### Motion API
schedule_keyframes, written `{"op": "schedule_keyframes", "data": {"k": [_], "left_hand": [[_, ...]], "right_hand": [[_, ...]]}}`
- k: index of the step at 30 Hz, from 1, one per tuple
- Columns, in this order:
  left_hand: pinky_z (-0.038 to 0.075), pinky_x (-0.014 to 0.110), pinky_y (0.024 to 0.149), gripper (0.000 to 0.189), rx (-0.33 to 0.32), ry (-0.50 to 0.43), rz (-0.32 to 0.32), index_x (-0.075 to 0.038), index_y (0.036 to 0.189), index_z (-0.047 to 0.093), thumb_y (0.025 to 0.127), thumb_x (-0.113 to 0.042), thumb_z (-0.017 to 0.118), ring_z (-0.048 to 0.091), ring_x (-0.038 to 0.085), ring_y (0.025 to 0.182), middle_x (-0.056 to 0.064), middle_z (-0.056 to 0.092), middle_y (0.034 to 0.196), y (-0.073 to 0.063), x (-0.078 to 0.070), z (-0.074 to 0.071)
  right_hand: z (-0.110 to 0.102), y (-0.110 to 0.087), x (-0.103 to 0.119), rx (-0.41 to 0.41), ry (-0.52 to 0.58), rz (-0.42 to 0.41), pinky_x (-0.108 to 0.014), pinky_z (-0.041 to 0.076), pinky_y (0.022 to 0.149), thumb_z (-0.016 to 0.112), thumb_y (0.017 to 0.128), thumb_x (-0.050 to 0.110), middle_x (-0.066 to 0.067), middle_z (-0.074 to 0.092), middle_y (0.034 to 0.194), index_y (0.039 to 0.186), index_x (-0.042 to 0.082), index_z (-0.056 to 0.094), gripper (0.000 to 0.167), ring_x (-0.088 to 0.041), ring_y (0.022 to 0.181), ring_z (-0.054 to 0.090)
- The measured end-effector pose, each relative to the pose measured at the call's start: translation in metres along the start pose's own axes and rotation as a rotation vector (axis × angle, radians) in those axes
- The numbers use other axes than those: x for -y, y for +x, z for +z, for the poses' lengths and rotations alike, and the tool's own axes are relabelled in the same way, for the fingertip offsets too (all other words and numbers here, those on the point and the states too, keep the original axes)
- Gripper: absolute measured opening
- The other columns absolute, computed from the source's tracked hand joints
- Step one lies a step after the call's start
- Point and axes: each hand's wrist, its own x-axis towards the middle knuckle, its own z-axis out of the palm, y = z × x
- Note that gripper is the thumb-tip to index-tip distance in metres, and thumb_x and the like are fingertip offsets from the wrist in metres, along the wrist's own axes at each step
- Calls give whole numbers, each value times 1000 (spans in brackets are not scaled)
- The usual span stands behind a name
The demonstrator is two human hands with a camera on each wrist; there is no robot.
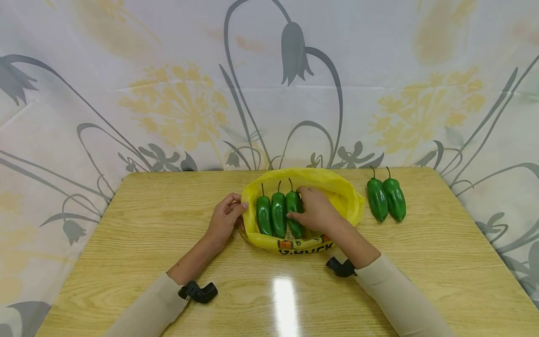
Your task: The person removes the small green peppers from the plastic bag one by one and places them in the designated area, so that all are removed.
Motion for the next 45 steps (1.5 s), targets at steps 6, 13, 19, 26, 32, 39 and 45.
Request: {"op": "schedule_keyframes", "data": {"k": [6,13,19,26,32,39,45], "left_hand": [[53,23,59,14,1,-5,-1,4,114,56,109,-9,57,61,11,65,-3,71,81,0,0,0],[53,23,58,14,9,-8,-4,3,114,56,109,-10,57,59,12,62,-2,70,80,1,-2,0],[53,23,58,16,10,-11,-7,5,115,55,108,-10,57,60,12,63,-2,70,81,1,-2,1],[53,23,57,13,13,-14,-3,2,115,57,108,-10,57,59,13,62,-2,70,80,1,-2,0],[54,24,57,14,12,-5,-2,3,114,56,109,-10,57,59,12,61,-2,70,80,1,0,0],[54,23,57,13,11,-4,-6,3,114,56,109,-9,57,60,12,61,-3,70,79,1,0,0],[54,24,57,16,16,-2,-10,5,114,55,109,-10,57,61,12,61,-2,69,78,0,-2,0]], "right_hand": [[-1,0,-1,7,32,2,-47,59,88,83,94,24,-23,68,121,144,-8,50,67,-34,104,67],[-5,-2,0,22,52,10,-44,60,83,80,96,18,-22,68,119,146,-6,50,63,-33,101,68],[-7,-3,0,19,38,2,-47,60,87,80,96,16,-23,68,122,147,-4,51,62,-37,109,67],[-11,-4,0,13,43,-13,-49,60,89,80,95,13,-22,68,122,147,-3,50,62,-37,110,67],[-14,-7,1,8,63,-6,-48,59,88,81,94,12,-20,69,118,146,0,50,61,-36,107,67],[-22,-12,5,7,105,-5,-48,59,87,79,96,12,-22,68,122,147,1,48,61,-38,111,66],[-29,-16,6,-8,121,-1,-47,60,85,78,97,12,-23,67,123,148,1,47,61,-38,109,67]]}}
